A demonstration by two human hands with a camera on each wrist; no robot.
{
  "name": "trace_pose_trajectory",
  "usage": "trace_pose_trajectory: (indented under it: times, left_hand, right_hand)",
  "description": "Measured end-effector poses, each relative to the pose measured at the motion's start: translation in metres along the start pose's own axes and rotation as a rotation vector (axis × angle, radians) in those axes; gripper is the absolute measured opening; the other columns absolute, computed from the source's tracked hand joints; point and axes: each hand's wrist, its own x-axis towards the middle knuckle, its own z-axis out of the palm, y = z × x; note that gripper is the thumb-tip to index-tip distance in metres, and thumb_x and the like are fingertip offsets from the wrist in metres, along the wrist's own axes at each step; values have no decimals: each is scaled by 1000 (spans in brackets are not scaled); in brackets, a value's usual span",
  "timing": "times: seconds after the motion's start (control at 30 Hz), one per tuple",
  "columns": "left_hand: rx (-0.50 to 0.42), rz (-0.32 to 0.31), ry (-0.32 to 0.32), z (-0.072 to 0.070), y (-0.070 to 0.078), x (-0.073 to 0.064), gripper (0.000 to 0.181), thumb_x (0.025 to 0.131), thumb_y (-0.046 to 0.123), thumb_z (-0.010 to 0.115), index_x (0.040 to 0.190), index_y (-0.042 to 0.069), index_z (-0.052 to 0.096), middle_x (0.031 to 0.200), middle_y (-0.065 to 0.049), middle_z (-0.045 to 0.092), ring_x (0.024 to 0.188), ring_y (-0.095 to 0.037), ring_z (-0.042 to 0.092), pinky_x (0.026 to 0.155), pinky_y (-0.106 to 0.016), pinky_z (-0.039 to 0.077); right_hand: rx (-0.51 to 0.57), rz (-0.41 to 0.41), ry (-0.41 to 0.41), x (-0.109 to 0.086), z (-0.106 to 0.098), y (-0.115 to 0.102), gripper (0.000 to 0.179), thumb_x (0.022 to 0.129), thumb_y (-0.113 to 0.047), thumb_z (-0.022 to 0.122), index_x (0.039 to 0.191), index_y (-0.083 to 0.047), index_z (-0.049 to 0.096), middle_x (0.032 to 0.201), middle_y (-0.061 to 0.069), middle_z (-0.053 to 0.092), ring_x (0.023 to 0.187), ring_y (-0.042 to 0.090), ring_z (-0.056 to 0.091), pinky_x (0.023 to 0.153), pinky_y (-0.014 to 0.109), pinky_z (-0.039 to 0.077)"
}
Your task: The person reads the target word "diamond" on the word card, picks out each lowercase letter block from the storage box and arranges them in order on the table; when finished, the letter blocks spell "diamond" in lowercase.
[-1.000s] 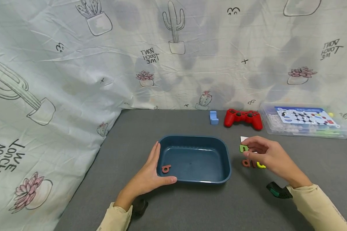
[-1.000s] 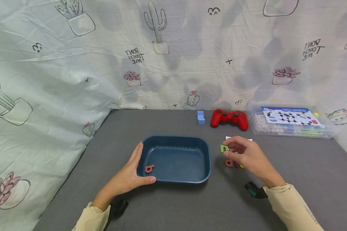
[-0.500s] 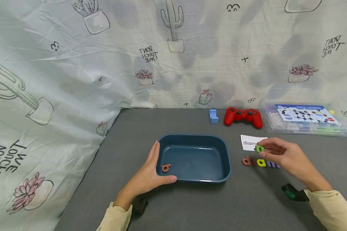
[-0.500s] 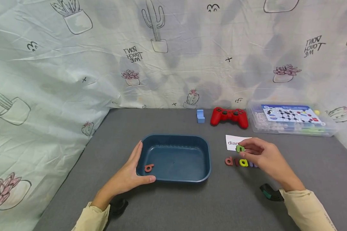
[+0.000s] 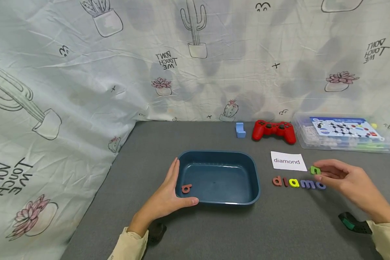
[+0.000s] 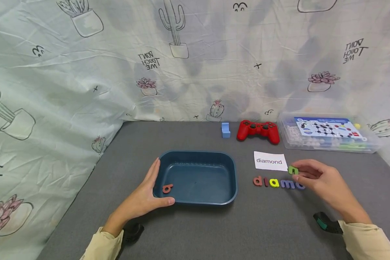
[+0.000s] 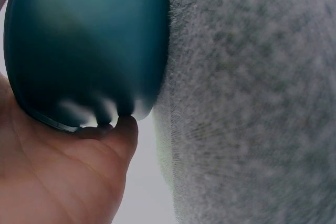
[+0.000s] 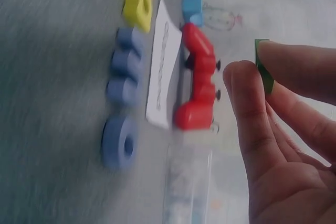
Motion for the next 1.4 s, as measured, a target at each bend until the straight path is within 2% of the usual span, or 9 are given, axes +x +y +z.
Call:
trace_pose_trajectory:
  times: [0.23, 0.37, 0.47, 0.5, 0.57, 0.7, 0.97, 1.13, 1.4]
  left_hand:
    - [1, -1, -6, 0, 1, 1, 134, 86, 50, 88, 172, 25, -11, 178, 1, -18, 163, -33, -2, 121, -73, 15]
    - [6, -4, -9, 0, 1, 1, 134, 86, 50, 88, 172, 24, -11, 178, 1, -18, 163, -33, -2, 121, -73, 15]
    - [7, -2, -6, 0, 0, 0, 134, 86, 50, 88, 172, 24, -11, 178, 0, -18, 163, -33, -2, 121, -72, 15]
    - [4, 1, -7, 0, 0, 0, 134, 86, 49, 88, 172, 24, -11, 178, 0, -18, 163, -32, -3, 121, -72, 15]
    - [-3, 6, -10, 0, 0, 0, 134, 86, 48, 88, 172, 24, -11, 178, 0, -19, 163, -32, -3, 122, -72, 16]
    - [-15, 14, -15, 0, 0, -1, 133, 87, 47, 88, 172, 23, -12, 177, 1, -20, 163, -31, -5, 122, -71, 16]
    - [-16, 31, -13, 0, -1, 0, 134, 86, 51, 88, 172, 24, -12, 177, 1, -19, 163, -30, -4, 122, -70, 17]
    - [-13, 40, -17, -1, -1, 0, 134, 86, 52, 88, 172, 24, -12, 177, 2, -20, 163, -30, -5, 122, -71, 17]
    - [-9, 35, -13, 0, -1, 0, 135, 86, 53, 88, 172, 24, -12, 177, 2, -19, 163, -30, -5, 122, -71, 16]
  right_hand:
    - [-42, 48, 37, -3, -9, 23, 46, 103, -20, 77, 141, 2, 63, 111, -21, 68, 89, -10, 64, 67, 24, 56]
    - [-67, 55, 43, -5, -12, 32, 44, 103, -14, 76, 139, 7, 62, 116, 1, 74, 87, -12, 62, 65, 23, 56]
    - [-92, 63, 40, -5, -13, 35, 41, 103, -9, 74, 136, 12, 62, 120, 25, 72, 83, -10, 62, 63, 24, 55]
    - [-101, 64, 42, -5, -13, 36, 40, 102, -8, 74, 134, 13, 62, 118, 27, 72, 82, -9, 62, 62, 24, 54]
    - [-124, 70, 48, -6, -14, 39, 39, 102, -7, 74, 132, 15, 63, 113, 26, 72, 78, -5, 62, 60, 26, 53]
    - [-177, 80, 55, -6, -15, 48, 39, 101, -8, 76, 130, 16, 64, 103, 17, 71, 74, 1, 59, 58, 28, 49]
    - [-213, 65, -4, -5, -18, 66, 33, 99, -1, 75, 124, 18, 66, 95, 10, 70, 71, 6, 56, 56, 29, 47]
    - [-239, 54, -47, -5, -17, 67, 27, 98, 2, 74, 118, 18, 67, 89, 6, 67, 68, 8, 53, 56, 29, 44]
    - [-270, 21, -39, -1, -13, 67, 28, 96, 3, 76, 117, 18, 67, 89, 6, 67, 69, 8, 51, 55, 28, 44]
